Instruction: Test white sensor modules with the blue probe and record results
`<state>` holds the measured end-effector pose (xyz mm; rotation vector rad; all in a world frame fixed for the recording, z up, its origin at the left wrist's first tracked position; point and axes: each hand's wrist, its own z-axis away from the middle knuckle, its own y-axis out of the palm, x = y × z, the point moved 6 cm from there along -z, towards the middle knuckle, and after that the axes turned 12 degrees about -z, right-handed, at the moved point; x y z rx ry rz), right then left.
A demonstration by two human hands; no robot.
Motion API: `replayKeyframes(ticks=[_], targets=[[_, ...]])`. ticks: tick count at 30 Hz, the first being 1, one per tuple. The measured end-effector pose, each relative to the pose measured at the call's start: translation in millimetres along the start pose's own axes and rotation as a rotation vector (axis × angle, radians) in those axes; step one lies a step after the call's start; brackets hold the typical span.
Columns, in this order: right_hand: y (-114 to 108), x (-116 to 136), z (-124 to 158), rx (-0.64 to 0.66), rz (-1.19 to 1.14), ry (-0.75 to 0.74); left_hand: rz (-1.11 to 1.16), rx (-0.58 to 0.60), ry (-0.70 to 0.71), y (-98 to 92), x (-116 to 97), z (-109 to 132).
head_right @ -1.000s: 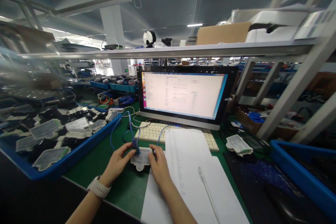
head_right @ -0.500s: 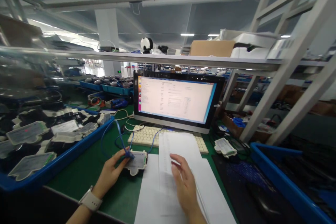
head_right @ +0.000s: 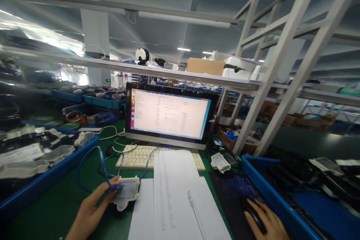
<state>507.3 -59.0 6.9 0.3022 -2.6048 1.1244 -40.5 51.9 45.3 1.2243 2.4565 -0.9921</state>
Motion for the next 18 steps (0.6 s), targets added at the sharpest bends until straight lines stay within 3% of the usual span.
replayKeyframes(ticks=[7, 18], targets=[[15.8, -7.4, 5.0, 0.054, 0.018, 0.054, -0.043, -0.017, 0.044, -0.4, 1.5, 0.9], [18.6, -6.5, 5.6, 0.088, 0.013, 0.056, -0.041, -0.022, 0.029, -3.8, -1.2, -0.7]])
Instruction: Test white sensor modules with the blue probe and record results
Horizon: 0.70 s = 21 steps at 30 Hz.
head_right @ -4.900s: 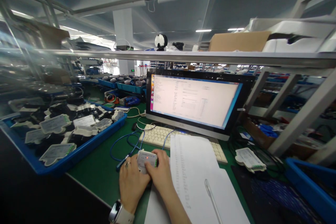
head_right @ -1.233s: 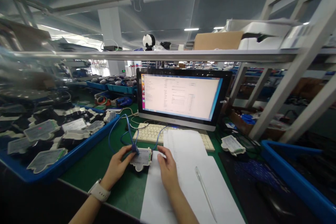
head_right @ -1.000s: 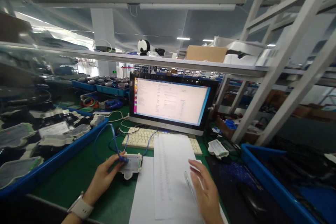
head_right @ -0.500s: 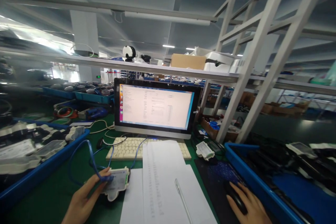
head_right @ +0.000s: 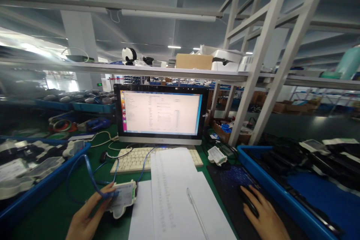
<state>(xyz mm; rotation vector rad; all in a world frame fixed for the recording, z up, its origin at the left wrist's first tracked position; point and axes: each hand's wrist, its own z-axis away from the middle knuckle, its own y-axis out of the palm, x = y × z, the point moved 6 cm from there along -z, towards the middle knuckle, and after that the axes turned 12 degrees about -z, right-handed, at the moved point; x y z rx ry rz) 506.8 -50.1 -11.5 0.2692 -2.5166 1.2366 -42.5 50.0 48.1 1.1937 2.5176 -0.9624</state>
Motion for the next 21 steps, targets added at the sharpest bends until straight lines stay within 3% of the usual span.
replayKeyframes(ticks=[9, 21], targets=[[0.4, -1.6, 0.5, -0.003, -0.006, 0.018, -0.006, 0.069, -0.084, 4.3, 8.0, 2.6], [-0.3, 0.7, -0.8, -0.018, -0.002, -0.007, 0.004, 0.033, -0.019, 3.4, 2.8, 2.3]])
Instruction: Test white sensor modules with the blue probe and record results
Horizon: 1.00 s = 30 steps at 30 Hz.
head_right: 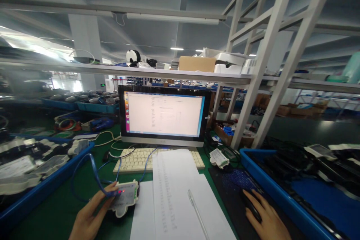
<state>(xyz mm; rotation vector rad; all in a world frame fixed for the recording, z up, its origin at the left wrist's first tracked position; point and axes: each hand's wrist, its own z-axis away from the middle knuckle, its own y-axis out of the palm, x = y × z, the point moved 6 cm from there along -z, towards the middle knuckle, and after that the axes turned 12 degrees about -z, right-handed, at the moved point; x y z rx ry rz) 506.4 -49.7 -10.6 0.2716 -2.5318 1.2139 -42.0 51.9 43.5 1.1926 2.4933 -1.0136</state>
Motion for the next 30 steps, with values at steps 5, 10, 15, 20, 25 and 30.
replayKeyframes(ticks=[5, 10, 15, 20, 25, 30], targets=[[-0.9, -0.9, -0.2, 0.021, 0.002, 0.019, 0.005, -0.001, -0.015, 0.0, 1.9, -0.7], [-1.9, 1.1, -0.2, 0.025, -0.003, 0.015, 0.001, 0.016, -0.046, 1.5, 5.1, 0.6], [-1.4, -0.4, 0.3, 0.015, -0.001, 0.021, 0.010, 0.014, -0.045, 1.0, 5.0, 1.1], [-0.8, -1.9, 0.6, 0.011, 0.002, 0.021, 0.008, 0.016, -0.050, 1.6, 4.7, 1.5], [-1.4, 0.9, 0.7, 0.012, -0.008, 0.017, -0.004, 0.010, -0.037, 1.2, 4.4, 1.5], [0.8, -1.1, 0.9, -0.002, 0.007, 0.015, -0.006, 0.025, -0.041, 3.1, 5.1, 0.7]])
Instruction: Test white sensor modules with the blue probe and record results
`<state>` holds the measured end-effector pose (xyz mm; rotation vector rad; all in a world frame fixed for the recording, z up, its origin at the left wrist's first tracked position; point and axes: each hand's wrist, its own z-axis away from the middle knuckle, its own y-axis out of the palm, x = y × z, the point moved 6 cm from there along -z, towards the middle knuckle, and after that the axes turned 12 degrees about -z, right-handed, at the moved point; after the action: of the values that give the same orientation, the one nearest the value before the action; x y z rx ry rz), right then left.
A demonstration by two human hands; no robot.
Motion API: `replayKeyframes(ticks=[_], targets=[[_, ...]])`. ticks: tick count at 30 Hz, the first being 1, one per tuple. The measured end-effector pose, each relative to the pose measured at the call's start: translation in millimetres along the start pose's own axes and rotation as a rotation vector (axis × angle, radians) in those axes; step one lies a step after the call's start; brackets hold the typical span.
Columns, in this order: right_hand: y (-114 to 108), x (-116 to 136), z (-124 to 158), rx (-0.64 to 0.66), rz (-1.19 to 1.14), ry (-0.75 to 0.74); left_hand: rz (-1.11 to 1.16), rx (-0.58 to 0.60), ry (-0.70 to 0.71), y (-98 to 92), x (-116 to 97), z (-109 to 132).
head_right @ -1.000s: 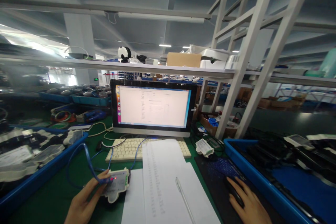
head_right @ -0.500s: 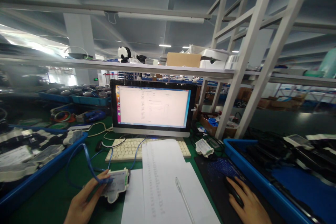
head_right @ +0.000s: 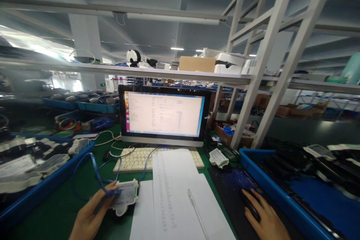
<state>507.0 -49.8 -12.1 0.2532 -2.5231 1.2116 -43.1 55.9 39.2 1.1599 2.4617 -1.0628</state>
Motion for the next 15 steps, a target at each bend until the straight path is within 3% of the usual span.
replayKeyframes(ticks=[4, 9, 11, 15], targets=[[-10.5, 13.8, -3.6, -0.093, 0.054, -0.036, -0.016, -0.024, -0.031, -1.1, -3.0, -0.9], [-36.9, 68.5, -4.0, -0.208, 0.013, -0.134, -0.081, -0.099, -0.236, -22.1, 6.6, 7.0], [-33.6, 92.8, -3.5, -0.102, -0.041, -0.070, -0.145, -0.124, -0.326, -36.9, 15.6, 12.8], [5.9, 144.9, -0.5, 0.390, -0.083, 0.103, -0.333, 0.021, -0.367, -53.3, 29.5, 21.1]])
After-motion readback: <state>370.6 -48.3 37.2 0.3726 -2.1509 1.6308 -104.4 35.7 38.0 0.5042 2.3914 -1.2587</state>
